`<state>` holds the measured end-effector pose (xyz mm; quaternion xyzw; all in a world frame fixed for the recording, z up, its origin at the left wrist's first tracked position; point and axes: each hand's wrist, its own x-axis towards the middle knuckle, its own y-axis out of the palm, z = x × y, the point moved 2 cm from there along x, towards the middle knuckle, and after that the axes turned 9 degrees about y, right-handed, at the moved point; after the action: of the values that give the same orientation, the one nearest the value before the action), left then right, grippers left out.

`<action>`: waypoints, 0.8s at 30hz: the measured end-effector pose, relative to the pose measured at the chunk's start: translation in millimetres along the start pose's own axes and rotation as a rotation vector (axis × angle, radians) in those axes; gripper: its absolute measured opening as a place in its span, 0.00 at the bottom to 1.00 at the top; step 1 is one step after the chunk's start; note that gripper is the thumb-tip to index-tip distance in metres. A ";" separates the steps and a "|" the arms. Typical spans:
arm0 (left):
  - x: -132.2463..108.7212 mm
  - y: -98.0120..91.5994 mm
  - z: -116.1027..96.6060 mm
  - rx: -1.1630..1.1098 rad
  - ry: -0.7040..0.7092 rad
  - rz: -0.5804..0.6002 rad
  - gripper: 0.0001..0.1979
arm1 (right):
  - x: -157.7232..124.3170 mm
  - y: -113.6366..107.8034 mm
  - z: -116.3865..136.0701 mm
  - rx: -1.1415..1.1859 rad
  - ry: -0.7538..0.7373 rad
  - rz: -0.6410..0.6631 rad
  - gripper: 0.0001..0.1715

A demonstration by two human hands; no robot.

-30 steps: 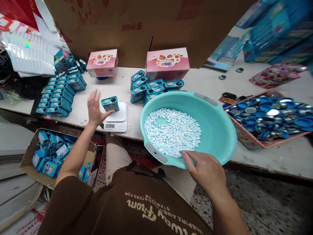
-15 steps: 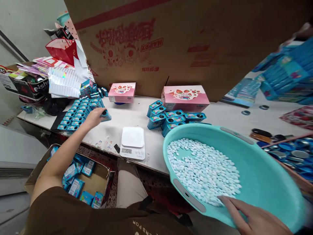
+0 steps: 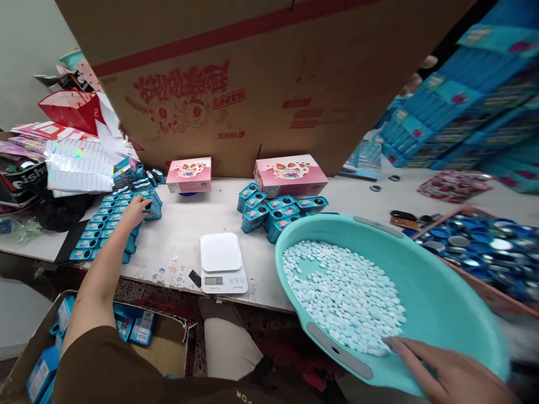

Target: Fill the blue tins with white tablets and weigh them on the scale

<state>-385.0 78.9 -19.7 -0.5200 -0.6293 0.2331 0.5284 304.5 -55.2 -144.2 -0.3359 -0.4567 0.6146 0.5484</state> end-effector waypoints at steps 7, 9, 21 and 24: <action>29.7 49.8 -55.3 -0.067 0.174 -0.156 0.25 | 5.5 -19.2 28.5 -0.067 0.075 0.039 0.22; 35.9 94.5 -103.5 -0.059 0.211 -0.084 0.26 | 6.0 -20.7 33.8 -0.068 0.068 0.007 0.23; 36.8 225.3 -256.0 -0.129 -0.220 0.105 0.20 | -3.3 -32.5 47.5 0.009 -0.024 -0.158 0.25; 24.7 185.0 -263.6 -0.137 -0.082 -0.047 0.19 | -4.0 -33.2 47.4 0.040 -0.063 -0.192 0.24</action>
<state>-67.8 98.5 -77.4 -0.5301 -0.6769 0.1983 0.4705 274.1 -68.9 -96.7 -0.2602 -0.4913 0.5784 0.5969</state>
